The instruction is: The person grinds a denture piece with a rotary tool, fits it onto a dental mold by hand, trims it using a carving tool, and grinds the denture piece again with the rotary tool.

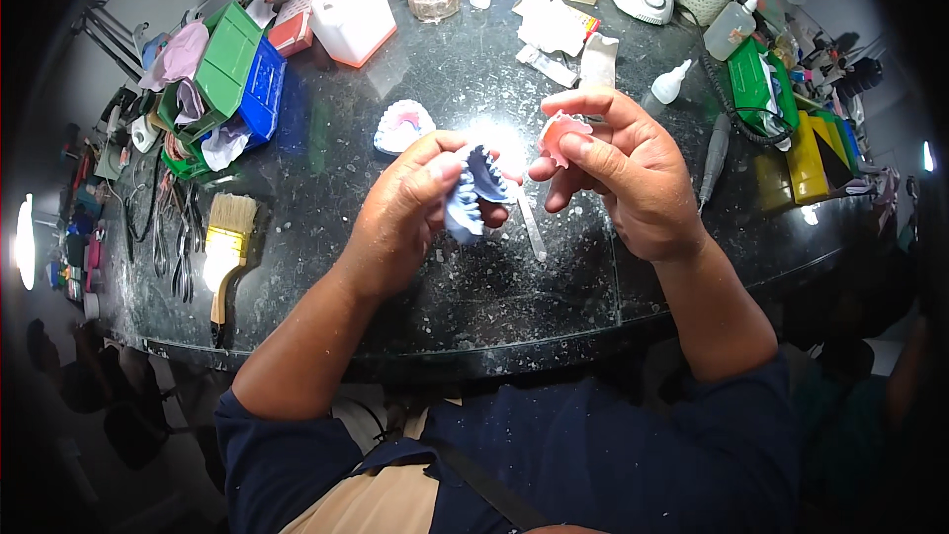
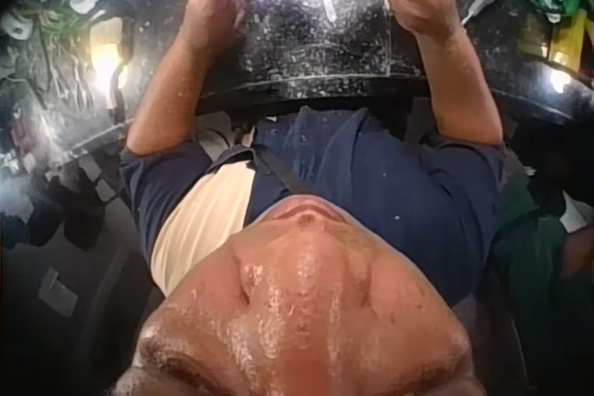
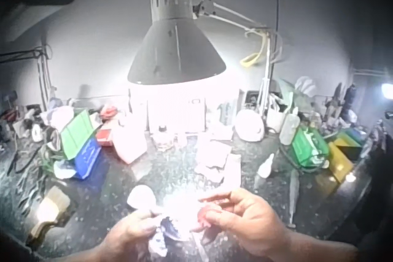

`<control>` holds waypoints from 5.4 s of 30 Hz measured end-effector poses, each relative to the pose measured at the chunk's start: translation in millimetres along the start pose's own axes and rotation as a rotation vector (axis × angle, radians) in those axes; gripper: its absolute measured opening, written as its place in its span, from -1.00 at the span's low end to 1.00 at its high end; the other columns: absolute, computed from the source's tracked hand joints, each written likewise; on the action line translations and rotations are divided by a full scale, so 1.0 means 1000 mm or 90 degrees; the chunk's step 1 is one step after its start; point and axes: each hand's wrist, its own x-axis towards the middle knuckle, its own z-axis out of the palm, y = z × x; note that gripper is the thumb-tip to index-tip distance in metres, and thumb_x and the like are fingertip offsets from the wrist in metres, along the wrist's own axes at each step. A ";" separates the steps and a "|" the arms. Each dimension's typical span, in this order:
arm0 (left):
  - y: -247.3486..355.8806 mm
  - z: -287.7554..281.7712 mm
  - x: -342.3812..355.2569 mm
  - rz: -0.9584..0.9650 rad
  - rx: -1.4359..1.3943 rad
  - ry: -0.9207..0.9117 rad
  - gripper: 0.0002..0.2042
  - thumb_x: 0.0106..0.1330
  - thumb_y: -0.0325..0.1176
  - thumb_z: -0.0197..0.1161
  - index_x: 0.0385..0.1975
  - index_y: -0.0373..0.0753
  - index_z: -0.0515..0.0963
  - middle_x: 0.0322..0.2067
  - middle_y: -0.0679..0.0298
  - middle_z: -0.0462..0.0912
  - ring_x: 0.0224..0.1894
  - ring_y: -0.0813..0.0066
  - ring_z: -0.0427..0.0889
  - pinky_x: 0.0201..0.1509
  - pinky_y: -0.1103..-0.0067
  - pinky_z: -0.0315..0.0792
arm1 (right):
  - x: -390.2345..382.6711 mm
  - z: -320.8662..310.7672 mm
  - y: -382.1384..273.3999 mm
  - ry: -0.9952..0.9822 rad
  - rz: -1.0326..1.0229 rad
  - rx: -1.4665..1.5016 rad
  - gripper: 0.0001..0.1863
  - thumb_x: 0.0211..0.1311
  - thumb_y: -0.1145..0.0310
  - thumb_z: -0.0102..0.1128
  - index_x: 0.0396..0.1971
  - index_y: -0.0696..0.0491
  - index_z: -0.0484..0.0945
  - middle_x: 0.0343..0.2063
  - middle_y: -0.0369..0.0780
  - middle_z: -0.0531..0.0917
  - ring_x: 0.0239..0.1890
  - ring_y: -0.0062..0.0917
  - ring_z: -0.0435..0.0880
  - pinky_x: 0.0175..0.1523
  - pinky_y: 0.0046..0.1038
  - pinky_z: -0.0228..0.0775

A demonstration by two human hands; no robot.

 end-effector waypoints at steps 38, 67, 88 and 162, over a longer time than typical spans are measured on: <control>0.000 0.005 0.002 0.136 0.388 0.027 -0.48 0.28 -0.55 0.69 0.22 -0.30 0.64 0.37 0.13 0.51 0.29 0.32 0.73 0.40 0.34 0.67 | -0.001 -0.001 0.007 0.003 -0.054 -0.139 -0.50 0.61 0.44 0.38 0.42 0.24 0.50 -0.05 -0.14 0.82 -0.07 -0.59 0.80 0.03 -0.50 0.68; 0.011 0.006 0.000 0.410 0.606 0.006 -0.50 0.26 -0.55 0.66 0.22 -0.27 0.73 0.10 0.10 0.84 0.16 0.24 0.82 0.34 0.34 0.61 | -0.005 0.000 0.017 -0.063 -0.242 -0.325 -0.80 0.43 0.61 0.46 -0.02 0.12 0.76 -0.05 -0.21 0.85 -0.07 -0.62 0.83 0.06 -0.53 0.67; 0.012 0.007 0.001 0.420 0.585 -0.050 -0.63 0.19 -0.62 0.67 -0.01 -0.28 0.73 0.01 0.13 0.86 0.11 0.23 0.86 0.44 0.18 0.59 | -0.008 0.006 0.015 -0.088 -0.250 -0.427 -0.80 0.39 0.57 0.51 -0.04 0.17 0.75 -0.17 -0.22 0.84 -0.18 -0.59 0.87 -0.07 -0.51 0.71; 0.008 0.006 -0.002 0.306 0.533 0.092 -0.42 0.33 -0.61 0.60 0.33 -0.27 0.53 -0.13 0.32 0.74 -0.10 0.64 0.67 0.03 0.61 0.46 | 0.001 -0.014 0.018 -0.052 -0.100 -0.978 -0.84 0.28 0.29 0.47 -0.32 0.06 0.75 -0.34 -0.14 0.80 -0.22 -0.12 0.84 -0.09 -0.10 0.69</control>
